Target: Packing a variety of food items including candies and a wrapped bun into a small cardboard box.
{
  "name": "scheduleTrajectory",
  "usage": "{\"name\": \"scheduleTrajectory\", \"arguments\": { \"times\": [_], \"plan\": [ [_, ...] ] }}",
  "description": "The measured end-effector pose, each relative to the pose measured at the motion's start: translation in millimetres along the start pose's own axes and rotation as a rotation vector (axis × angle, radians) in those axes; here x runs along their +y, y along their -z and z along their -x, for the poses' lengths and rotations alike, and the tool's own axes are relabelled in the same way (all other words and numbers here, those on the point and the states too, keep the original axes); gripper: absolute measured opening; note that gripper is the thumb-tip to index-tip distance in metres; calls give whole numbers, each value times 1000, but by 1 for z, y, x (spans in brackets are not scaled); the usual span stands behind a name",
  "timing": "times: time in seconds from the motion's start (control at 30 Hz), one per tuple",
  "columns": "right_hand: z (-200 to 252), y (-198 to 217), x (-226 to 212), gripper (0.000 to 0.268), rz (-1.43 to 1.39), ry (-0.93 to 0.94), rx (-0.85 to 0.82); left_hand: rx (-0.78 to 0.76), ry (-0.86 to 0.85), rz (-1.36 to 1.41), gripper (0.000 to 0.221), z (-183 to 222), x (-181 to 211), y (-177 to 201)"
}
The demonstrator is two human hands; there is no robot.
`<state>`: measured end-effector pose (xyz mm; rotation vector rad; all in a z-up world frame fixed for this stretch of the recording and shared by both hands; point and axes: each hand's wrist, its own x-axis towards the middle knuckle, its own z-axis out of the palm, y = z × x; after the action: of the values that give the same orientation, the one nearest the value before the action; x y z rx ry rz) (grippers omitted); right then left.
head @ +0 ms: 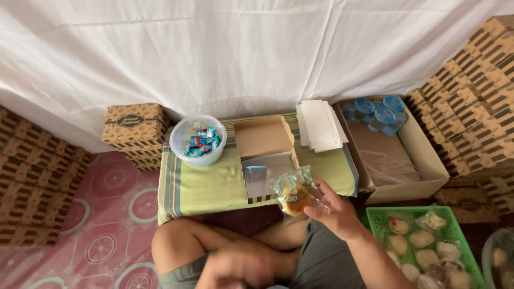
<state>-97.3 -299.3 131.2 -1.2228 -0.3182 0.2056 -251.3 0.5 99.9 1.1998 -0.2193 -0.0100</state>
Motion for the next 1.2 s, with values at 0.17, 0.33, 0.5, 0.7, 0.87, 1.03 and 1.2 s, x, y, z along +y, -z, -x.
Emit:
{"name": "scheduleTrajectory", "arguments": {
  "times": [0.17, 0.33, 0.5, 0.7, 0.87, 1.03, 1.2],
  "plan": [
    [11, -36, 1, 67, -206, -15, -234, -25, -45, 77, 51, -125, 1, -29],
    [26, -45, 20, 59, 58, -23, -90, 203, 127, 73, 38, -137, -5, -51],
    [26, -36, 1, 65, 160, 16, -158, 94, 37, -26, 33, -130, -7, -54],
    [25, -39, 3, 22, 250, 86, 66, 103, -21, -64, 33, -123, -6, -49],
    [32, -40, 23, 13, -77, 50, 217, -140, 43, -147, 55, -115, 1, -38],
    [36, -11, 29, 19, 31, -36, 153, -106, 204, -420, 41, -112, 33, -40],
    [31, -26, 23, 23, 266, -103, 52, -206, 306, -537, 53, -115, 23, -30]
  ]
}}
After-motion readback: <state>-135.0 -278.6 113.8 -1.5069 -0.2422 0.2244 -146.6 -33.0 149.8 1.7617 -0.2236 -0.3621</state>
